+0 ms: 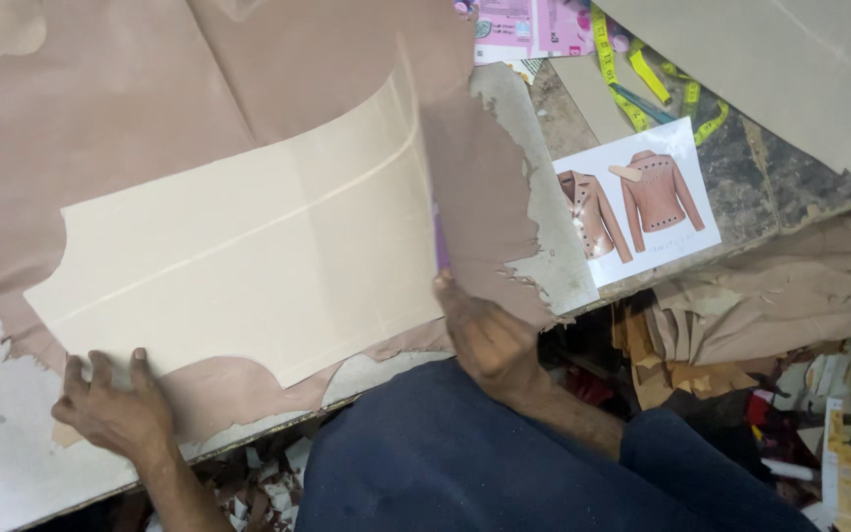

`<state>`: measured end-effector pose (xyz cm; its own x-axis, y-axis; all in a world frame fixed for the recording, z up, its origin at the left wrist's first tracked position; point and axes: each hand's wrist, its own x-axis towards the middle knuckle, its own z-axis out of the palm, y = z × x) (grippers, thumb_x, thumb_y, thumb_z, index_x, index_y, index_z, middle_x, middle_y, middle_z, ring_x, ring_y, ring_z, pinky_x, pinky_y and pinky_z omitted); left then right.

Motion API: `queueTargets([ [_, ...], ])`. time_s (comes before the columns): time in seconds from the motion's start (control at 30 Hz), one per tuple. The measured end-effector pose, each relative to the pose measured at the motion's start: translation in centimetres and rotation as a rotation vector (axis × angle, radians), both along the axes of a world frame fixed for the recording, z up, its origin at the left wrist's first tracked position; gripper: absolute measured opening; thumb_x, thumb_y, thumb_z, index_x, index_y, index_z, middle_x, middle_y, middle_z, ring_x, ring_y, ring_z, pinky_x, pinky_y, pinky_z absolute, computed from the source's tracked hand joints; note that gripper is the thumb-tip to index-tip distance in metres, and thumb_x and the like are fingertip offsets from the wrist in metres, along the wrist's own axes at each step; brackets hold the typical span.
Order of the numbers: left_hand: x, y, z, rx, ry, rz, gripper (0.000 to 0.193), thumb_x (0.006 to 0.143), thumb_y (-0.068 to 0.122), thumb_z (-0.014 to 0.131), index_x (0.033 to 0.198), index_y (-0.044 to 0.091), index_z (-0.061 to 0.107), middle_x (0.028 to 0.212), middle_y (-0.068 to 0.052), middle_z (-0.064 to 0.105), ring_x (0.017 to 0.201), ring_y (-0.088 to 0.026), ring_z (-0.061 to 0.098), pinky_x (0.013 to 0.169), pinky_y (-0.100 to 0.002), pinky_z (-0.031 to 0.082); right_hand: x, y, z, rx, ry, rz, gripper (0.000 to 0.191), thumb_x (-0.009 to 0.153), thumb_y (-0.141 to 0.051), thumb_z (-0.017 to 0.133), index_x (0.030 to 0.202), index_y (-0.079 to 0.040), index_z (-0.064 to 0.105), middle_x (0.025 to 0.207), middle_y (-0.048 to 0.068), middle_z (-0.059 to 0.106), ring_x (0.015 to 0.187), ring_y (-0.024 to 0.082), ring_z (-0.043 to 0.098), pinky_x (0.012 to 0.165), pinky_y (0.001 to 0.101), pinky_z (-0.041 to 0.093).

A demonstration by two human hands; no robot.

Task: The person spreads a leather hide flat across the work table and smooths it with both hands. They place a paper pattern piece on the hide, align it, then position a printed sheet over the leather and press and adjust it flat against the hide.

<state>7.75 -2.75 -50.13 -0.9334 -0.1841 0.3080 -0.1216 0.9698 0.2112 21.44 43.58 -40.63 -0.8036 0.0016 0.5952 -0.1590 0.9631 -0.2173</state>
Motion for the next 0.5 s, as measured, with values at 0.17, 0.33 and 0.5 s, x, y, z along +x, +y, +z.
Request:
queueTargets([
  [0.17, 0.1, -0.4, 0.0, 0.069, -0.019, 0.011, 0.056, 0.093, 0.027, 0.087, 0.134, -0.007, 0.070, 0.153, -0.022, 0.054, 0.136, -0.041, 0.044, 0.103, -0.049, 0.050, -1.4, 1.6, -0.1, 0.001, -0.140, -0.199, 0.044, 0.097, -0.013, 0.072, 0.137, 0.003, 0.062, 0.105, 0.017, 0.082, 0.041, 0.014, 0.060, 0.033, 0.0276, 0.049],
  [0.33, -0.8, 0.1, 0.1, 0.085, -0.066, 0.106, 0.061, 0.088, 0.031, 0.091, 0.132, -0.005, 0.069, 0.155, -0.021, 0.055, 0.134, -0.039, 0.044, 0.100, -0.051, 0.051, -2.6, 9.1, -1.8, -0.328, -0.195, -0.330, 0.044, 0.100, -0.012, 0.073, 0.139, 0.003, 0.059, 0.119, 0.024, 0.074, 0.102, 0.027, 0.073, 0.084, 0.0346, 0.059],
  [0.5, -1.1, 1.2, 1.6, 0.197, -0.074, 0.144, 0.066, 0.085, 0.029, 0.091, 0.137, -0.004, 0.065, 0.152, -0.020, 0.055, 0.134, -0.038, 0.040, 0.106, -0.057, 0.043, -3.3, 10.5, -2.5, -0.959, -0.463, -0.421, 0.054, 0.091, -0.014, 0.075, 0.141, -0.003, 0.058, 0.111, 0.019, 0.077, 0.071, 0.015, 0.068, 0.051, 0.0274, 0.051],
])
